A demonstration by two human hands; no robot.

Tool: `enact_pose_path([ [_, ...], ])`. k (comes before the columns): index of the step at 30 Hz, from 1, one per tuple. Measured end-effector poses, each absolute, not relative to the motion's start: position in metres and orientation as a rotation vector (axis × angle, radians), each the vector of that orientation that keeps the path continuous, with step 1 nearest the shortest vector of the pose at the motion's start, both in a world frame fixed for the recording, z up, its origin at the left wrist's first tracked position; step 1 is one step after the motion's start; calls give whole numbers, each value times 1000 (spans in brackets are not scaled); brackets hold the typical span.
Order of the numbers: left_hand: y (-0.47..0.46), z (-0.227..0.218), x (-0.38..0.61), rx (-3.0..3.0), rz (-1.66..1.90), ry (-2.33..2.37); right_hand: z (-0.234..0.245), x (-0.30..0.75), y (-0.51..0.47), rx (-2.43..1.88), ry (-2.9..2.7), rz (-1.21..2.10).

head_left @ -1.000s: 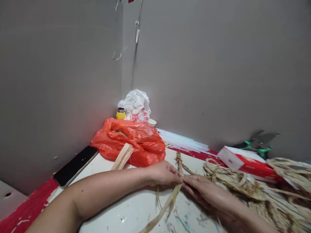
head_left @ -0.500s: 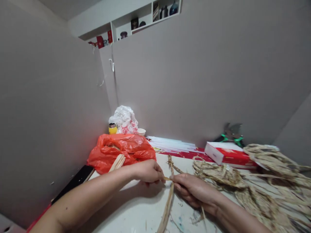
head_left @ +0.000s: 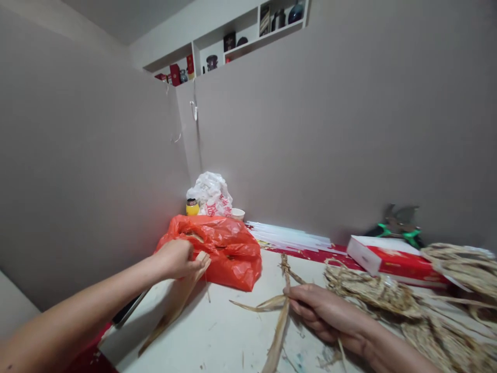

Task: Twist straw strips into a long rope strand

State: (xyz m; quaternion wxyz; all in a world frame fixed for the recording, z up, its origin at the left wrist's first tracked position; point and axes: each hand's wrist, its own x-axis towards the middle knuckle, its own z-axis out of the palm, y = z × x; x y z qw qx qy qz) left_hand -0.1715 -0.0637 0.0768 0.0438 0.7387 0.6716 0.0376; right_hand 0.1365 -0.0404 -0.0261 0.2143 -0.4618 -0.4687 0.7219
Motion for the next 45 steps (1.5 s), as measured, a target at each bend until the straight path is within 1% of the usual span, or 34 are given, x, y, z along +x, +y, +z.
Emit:
enact_pose_path([
  [2, -68, 58, -177, 2215, 151, 2051, -27, 137, -40, -1272, -1306, 2016],
  [5, -72, 42, -176, 2133, 381, 1995, -30, 138, -39, -1235, -1315, 2044],
  [8, -74, 43, -166, 1857, 631, 1710, -32, 140, -37, -1232, -1319, 2039],
  [11, -72, 51, -145, 1520, 690, 1389, -32, 144, -35, -1186, -1321, 2055],
  [14, -64, 49, -117, 1353, 693, 1242, -29, 147, -34, -1117, -1310, 2082],
  [20, -40, 14, -68, 1154, 531, 1089, -28, 149, -30, -1047, -1278, 2148],
  [25, -29, -2, -50, 1141, 509, 1055, -25, 147, -30, -1026, -1273, 2159],
  [36, -24, -13, -42, 1165, 475, 1052, -22, 141, -38, -1154, -1400, 2029],
  [45, -26, -4, -33, 1106, 389, 1213, -27, 137, -39, -1244, -1547, 1831],
])
